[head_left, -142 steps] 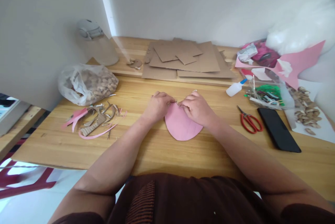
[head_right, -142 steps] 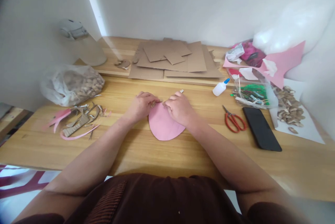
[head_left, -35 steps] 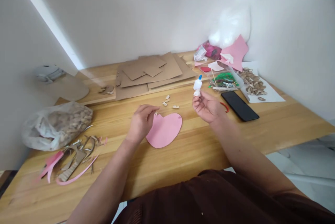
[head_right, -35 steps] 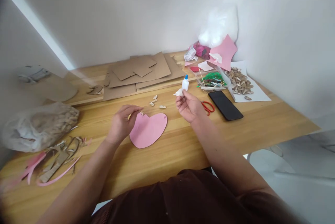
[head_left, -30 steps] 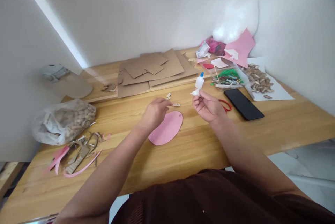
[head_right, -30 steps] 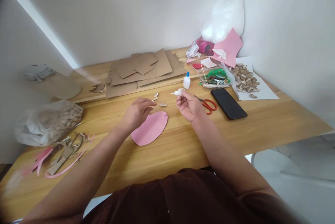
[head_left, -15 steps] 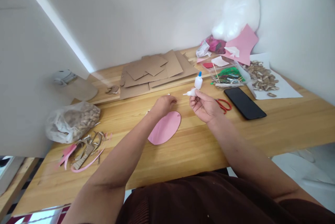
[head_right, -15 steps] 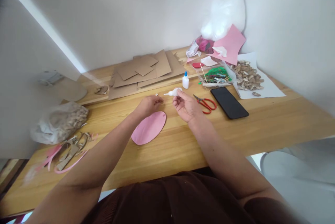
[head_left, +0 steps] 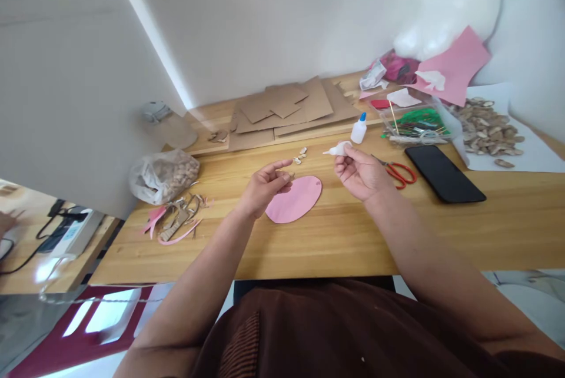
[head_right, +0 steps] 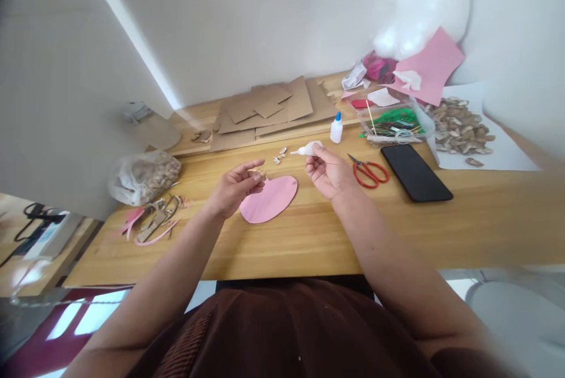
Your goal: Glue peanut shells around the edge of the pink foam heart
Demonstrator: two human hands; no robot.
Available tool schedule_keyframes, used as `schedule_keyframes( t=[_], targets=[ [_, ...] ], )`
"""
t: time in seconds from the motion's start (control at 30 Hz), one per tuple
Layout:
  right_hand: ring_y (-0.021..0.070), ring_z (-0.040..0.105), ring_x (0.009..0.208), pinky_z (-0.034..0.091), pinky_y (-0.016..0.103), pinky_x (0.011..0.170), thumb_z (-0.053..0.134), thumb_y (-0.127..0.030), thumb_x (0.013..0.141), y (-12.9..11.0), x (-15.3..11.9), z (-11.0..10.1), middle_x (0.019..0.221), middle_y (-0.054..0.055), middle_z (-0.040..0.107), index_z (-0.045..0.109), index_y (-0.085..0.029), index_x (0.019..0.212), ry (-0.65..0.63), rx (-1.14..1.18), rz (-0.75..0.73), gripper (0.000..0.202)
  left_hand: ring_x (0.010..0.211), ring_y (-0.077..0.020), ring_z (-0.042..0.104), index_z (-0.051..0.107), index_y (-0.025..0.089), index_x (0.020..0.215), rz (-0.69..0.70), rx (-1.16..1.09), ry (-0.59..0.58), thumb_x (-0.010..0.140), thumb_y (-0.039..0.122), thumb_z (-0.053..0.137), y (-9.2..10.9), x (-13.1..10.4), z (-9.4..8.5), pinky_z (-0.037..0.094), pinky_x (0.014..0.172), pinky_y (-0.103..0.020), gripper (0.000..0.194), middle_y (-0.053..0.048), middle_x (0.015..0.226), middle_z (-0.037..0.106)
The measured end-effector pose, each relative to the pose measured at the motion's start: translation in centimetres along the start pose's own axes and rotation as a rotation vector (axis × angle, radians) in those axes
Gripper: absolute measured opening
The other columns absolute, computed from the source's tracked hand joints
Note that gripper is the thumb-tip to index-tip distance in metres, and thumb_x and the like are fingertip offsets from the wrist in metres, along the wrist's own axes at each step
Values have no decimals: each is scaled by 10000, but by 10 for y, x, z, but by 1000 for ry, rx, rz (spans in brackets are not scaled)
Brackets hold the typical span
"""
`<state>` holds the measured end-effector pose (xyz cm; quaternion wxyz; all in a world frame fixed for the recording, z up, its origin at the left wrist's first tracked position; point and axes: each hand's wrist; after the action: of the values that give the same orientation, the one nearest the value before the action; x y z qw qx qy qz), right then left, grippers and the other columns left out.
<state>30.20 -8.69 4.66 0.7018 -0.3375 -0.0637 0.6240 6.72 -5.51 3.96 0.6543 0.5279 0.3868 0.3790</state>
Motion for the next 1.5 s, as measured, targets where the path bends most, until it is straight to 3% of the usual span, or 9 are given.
schedule_keyframes(
  t=[0.13,0.37,0.5,0.63,0.9,1.13,1.5],
  targets=[
    [49,586,551,492,114,473,711,-104,884,4,2,-2,690,-13,658,658,-155,815,-23,-40,4,100,714,-93,653,764,162,1096,-49,-101,55,651,340,926,-2,-21,-7,535,741,-259,506,-24,866,729],
    [50,583,575,493,127,491,727,-112,869,11,2,-5,707,-12,666,679,-150,827,-79,-77,13,74,692,-73,658,763,175,1048,-87,-210,150,578,252,970,-8,-47,-23,525,676,-197,519,18,794,695],
    [50,585,603,491,133,512,806,-145,805,15,-3,-5,723,-22,661,708,-152,871,-153,-140,39,118,643,-69,647,734,169,1026,-63,-234,199,573,220,969,-11,-55,-22,518,630,-184,513,45,723,667],
    [65,587,641,489,153,525,871,-197,738,20,-11,-3,731,-26,662,740,-171,911,-294,-219,33,218,729,-107,715,702,164,1060,-83,-307,154,624,261,955,-12,-58,-16,567,704,-211,513,-21,877,754],
    [60,564,652,463,157,552,944,-296,643,20,-22,2,731,-34,664,763,-201,899,-431,-269,3,327,754,-67,697,710,162,1057,-150,-440,18,736,198,890,-12,-51,-4,567,707,-158,369,-50,1033,769],
    [75,570,664,467,183,563,918,-343,691,14,-26,3,753,-30,668,751,-216,904,-432,-310,-30,298,864,-107,738,714,149,986,-132,-426,-27,738,161,875,-10,-36,3,595,801,-173,296,-13,1017,717],
    [87,569,643,461,209,556,899,-383,716,14,-31,6,742,-31,662,737,-233,881,-408,-393,-109,275,836,-134,756,705,160,981,-137,-425,-136,708,230,914,-12,-15,3,616,711,-171,350,-47,1015,751]
  ],
)
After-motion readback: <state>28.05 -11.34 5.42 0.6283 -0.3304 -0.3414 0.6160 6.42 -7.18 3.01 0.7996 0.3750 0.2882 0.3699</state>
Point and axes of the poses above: each hand's wrist, its own x-axis towards the middle knuckle, its own z-axis out of the palm, y = z × x
